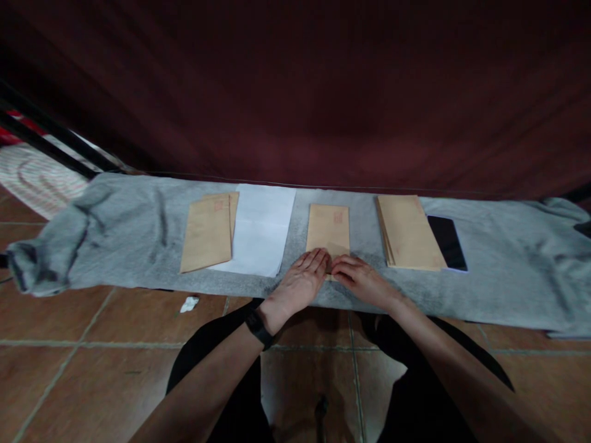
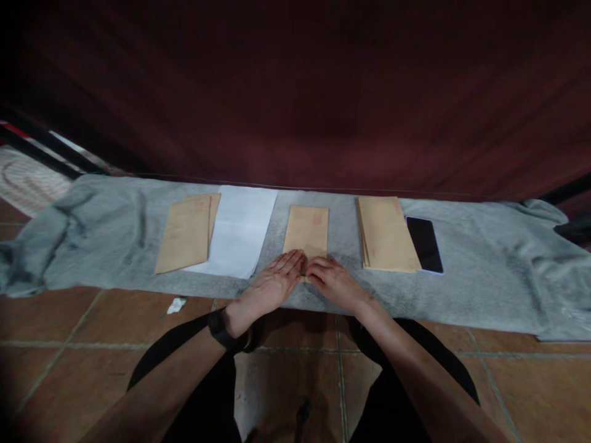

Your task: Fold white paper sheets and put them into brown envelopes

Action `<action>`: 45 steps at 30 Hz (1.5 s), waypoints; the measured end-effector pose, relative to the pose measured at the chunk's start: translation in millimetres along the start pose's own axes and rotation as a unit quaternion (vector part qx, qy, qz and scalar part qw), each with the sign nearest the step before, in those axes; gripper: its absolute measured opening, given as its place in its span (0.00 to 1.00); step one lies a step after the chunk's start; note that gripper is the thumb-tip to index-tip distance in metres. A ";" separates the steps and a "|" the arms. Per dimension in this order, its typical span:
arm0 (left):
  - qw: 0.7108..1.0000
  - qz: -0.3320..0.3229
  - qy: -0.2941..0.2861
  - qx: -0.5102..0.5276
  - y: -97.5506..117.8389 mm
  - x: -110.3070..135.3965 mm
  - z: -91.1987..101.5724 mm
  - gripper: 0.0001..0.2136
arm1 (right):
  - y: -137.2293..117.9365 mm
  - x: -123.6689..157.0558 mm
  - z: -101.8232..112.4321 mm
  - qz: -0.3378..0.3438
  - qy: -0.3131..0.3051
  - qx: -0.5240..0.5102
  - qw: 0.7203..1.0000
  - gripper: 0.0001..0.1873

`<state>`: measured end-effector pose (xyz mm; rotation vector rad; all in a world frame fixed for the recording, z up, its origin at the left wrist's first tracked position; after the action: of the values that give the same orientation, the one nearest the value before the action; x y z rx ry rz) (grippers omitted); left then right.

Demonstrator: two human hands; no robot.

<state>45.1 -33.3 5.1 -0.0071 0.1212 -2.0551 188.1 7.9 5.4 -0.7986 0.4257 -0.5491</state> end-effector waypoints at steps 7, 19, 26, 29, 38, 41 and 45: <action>1.000 0.000 0.010 -0.006 -1.1 0.1 -2.7 0.22 | 0.5 2.5 -4.7 -0.004 -0.004 0.043 0.999 0.12; 0.998 0.003 0.003 -0.062 1.8 -0.8 -9.5 0.23 | -20.6 21.2 -43.5 -0.035 0.079 0.171 0.981 0.23; 0.998 0.024 0.040 -0.045 -1.5 3.2 -7.7 0.23 | -22.3 37.2 -69.7 -0.020 0.084 0.248 0.965 0.35; 0.999 0.027 0.035 -0.029 -3.5 4.1 -8.4 0.23 | -20.3 38.7 -67.0 -0.022 0.079 0.256 0.963 0.37; 0.997 0.066 0.041 0.027 -18.0 10.2 -13.7 0.23 | -11.5 49.5 -54.3 -0.043 0.099 0.266 0.958 0.40; 0.995 0.079 0.045 0.030 -22.1 13.0 -16.6 0.23 | -7.7 53.5 -49.8 -0.053 0.109 0.267 0.956 0.41; 0.995 0.085 0.039 0.029 -24.7 14.9 -18.9 0.24 | -5.1 57.2 -45.2 -0.063 0.111 0.268 0.955 0.41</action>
<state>15.3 -33.4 -12.2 0.1164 0.1078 -1.8883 206.3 -54.7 -27.7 -0.2409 0.4069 -0.8347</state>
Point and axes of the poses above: each hand's wrist, its own x-axis away from the middle knuckle, its own z-axis out of the back of the hand, y = z × x, the point moved 5 cm from there along -x, towards the middle knuckle, and after that the axes turned 12 degrees about -x, right-handed, at the moved point
